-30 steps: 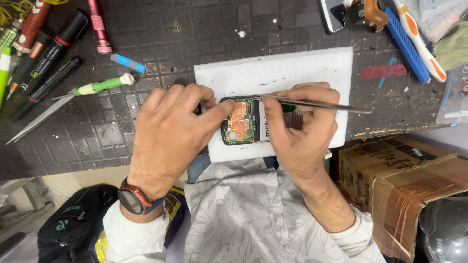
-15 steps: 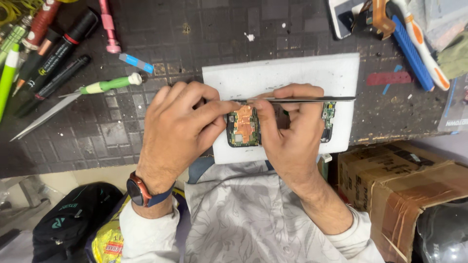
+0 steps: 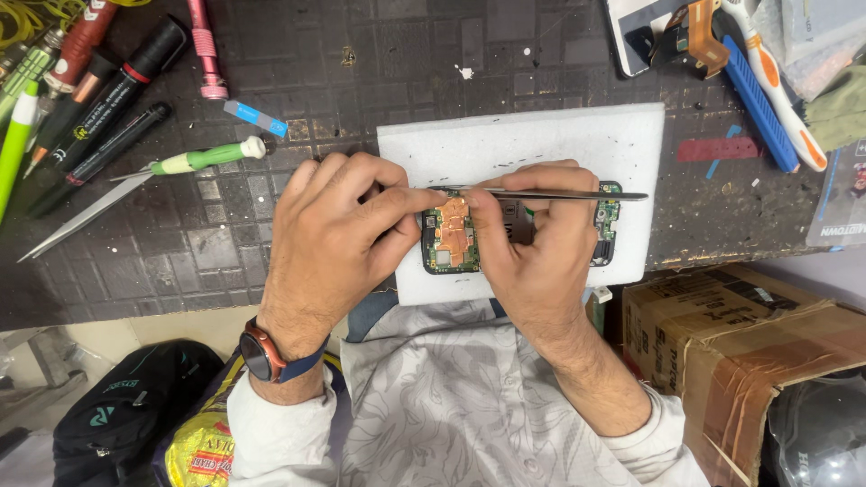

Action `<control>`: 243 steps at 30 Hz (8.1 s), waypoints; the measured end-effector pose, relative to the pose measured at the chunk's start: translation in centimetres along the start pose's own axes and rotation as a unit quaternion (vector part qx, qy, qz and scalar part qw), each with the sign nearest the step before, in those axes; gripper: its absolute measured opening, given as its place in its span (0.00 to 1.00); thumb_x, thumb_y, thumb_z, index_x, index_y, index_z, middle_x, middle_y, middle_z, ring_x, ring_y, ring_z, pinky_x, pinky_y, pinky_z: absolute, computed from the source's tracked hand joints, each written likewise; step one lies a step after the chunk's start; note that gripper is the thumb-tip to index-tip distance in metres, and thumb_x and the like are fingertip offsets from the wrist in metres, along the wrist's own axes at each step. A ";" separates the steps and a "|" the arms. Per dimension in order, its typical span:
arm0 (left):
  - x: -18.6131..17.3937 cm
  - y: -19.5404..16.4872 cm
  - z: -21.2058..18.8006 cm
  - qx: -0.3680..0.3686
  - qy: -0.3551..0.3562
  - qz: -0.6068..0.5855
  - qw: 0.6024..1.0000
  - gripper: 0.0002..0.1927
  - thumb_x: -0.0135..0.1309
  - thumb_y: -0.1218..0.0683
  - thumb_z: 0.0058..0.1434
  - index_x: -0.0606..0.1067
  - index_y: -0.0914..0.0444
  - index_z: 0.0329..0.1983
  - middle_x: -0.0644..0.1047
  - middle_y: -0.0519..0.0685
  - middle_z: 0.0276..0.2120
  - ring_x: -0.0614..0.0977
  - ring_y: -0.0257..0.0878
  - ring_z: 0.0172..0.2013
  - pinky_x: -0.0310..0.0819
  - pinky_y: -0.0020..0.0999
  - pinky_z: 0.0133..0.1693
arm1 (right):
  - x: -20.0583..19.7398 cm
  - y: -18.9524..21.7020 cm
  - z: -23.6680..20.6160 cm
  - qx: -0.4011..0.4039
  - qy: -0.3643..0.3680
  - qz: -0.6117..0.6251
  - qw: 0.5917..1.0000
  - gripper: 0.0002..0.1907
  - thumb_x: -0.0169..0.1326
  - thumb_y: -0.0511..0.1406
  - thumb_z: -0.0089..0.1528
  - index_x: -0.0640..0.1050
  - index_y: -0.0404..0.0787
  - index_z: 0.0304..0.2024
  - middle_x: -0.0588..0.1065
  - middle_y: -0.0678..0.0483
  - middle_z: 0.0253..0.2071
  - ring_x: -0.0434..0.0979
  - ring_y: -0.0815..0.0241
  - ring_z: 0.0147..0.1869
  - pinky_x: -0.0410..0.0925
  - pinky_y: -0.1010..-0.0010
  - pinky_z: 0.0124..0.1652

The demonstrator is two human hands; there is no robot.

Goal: The person uses tweezers to manipulate internal components of a disassembled smartphone, including the battery and ribbon cables. They remove the battery and handle the screen assembly, placing it on the workbench.

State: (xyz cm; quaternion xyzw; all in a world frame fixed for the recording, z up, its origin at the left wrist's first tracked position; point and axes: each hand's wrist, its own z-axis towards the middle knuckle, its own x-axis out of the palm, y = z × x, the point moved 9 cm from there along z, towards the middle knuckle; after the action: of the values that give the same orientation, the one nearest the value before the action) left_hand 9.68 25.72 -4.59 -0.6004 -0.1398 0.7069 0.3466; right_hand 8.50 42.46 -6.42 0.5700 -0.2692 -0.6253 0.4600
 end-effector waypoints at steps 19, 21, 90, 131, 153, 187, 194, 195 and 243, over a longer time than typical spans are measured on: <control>-0.8 0.3 -0.6 -0.036 -0.055 -0.057 0.996 0.15 0.64 0.61 0.60 0.76 0.61 0.49 0.78 0.41 0.35 0.78 0.38 0.37 0.67 0.36 0.42 | 0.0 0.1 -0.3 0.002 -0.010 0.006 1.000 0.17 0.60 0.24 0.70 0.63 0.31 0.51 0.71 0.47 0.45 0.84 0.62 0.45 0.75 0.77 0.39; -0.6 0.3 -0.6 -0.044 -0.051 -0.056 0.996 0.14 0.64 0.61 0.59 0.76 0.61 0.48 0.78 0.40 0.33 0.77 0.37 0.35 0.67 0.36 0.41 | 0.0 0.1 -0.3 -0.005 -0.010 0.011 1.000 0.17 0.59 0.24 0.70 0.63 0.31 0.51 0.70 0.47 0.45 0.84 0.61 0.46 0.75 0.78 0.39; -1.1 0.2 -0.7 -0.022 -0.074 -0.021 0.997 0.09 0.67 0.54 0.65 0.79 0.60 0.42 0.77 0.43 0.45 0.78 0.42 0.45 0.68 0.38 0.46 | -0.2 -0.2 -0.3 0.009 -0.012 -0.002 1.000 0.18 0.59 0.24 0.69 0.63 0.31 0.52 0.72 0.47 0.45 0.85 0.62 0.45 0.78 0.78 0.38; -1.8 -1.3 -0.1 -0.024 -0.074 -0.045 0.996 0.08 0.65 0.59 0.59 0.78 0.62 0.40 0.78 0.47 0.44 0.79 0.46 0.44 0.72 0.40 0.47 | -6.7 -1.0 -1.7 -0.031 -0.210 0.341 0.916 0.09 0.48 0.36 0.78 0.62 0.40 0.53 0.72 0.50 0.35 0.72 0.61 0.39 0.69 0.66 0.45; -1.8 -2.5 -0.7 -0.050 -0.091 -0.092 0.990 0.08 0.67 0.58 0.55 0.79 0.63 0.35 0.80 0.48 0.40 0.81 0.46 0.42 0.74 0.38 0.44 | -17.8 -5.9 -1.4 0.169 -0.143 -0.142 0.965 0.11 0.61 0.32 0.65 0.82 0.35 0.49 0.69 0.61 0.28 0.65 0.72 0.30 0.60 0.79 0.30; -1.7 -0.6 -2.1 -0.009 -0.080 -0.080 0.994 0.06 0.65 0.54 0.60 0.83 0.60 0.36 0.80 0.42 0.38 0.79 0.41 0.41 0.71 0.38 0.45 | 1.1 4.9 0.4 -0.118 0.075 -0.133 0.981 0.06 0.66 0.32 0.59 0.82 0.43 0.37 0.80 0.61 0.37 0.74 0.59 0.47 0.64 0.66 0.51; -1.9 -0.6 -1.9 -0.005 -0.071 -0.089 0.994 0.08 0.64 0.56 0.57 0.82 0.61 0.39 0.80 0.43 0.40 0.78 0.42 0.41 0.70 0.38 0.44 | 1.4 4.4 0.8 -0.096 0.092 -0.131 0.982 0.05 0.64 0.31 0.61 0.82 0.42 0.40 0.79 0.59 0.38 0.76 0.59 0.46 0.66 0.65 0.50; -1.9 -0.6 -1.9 -0.004 -0.071 -0.092 0.993 0.09 0.63 0.57 0.56 0.82 0.61 0.40 0.80 0.43 0.40 0.78 0.42 0.41 0.69 0.38 0.44 | 1.5 4.3 0.9 -0.091 0.093 -0.128 0.983 0.05 0.64 0.31 0.61 0.82 0.41 0.39 0.79 0.58 0.37 0.76 0.59 0.46 0.67 0.65 0.51; -1.0 0.5 -1.9 -0.025 -0.057 -0.125 0.990 0.06 0.66 0.56 0.56 0.80 0.60 0.35 0.80 0.42 0.38 0.78 0.41 0.40 0.69 0.38 0.44 | 1.8 3.9 0.1 -0.121 0.092 -0.135 0.979 0.08 0.65 0.30 0.58 0.78 0.42 0.36 0.76 0.59 0.38 0.72 0.59 0.45 0.61 0.63 0.50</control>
State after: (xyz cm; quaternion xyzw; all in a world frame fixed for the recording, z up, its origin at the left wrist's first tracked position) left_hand 11.39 24.25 -4.58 -0.5458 -0.2509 0.6871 0.4088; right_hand 9.55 39.18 -3.85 0.5962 -0.0694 -0.6546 0.4596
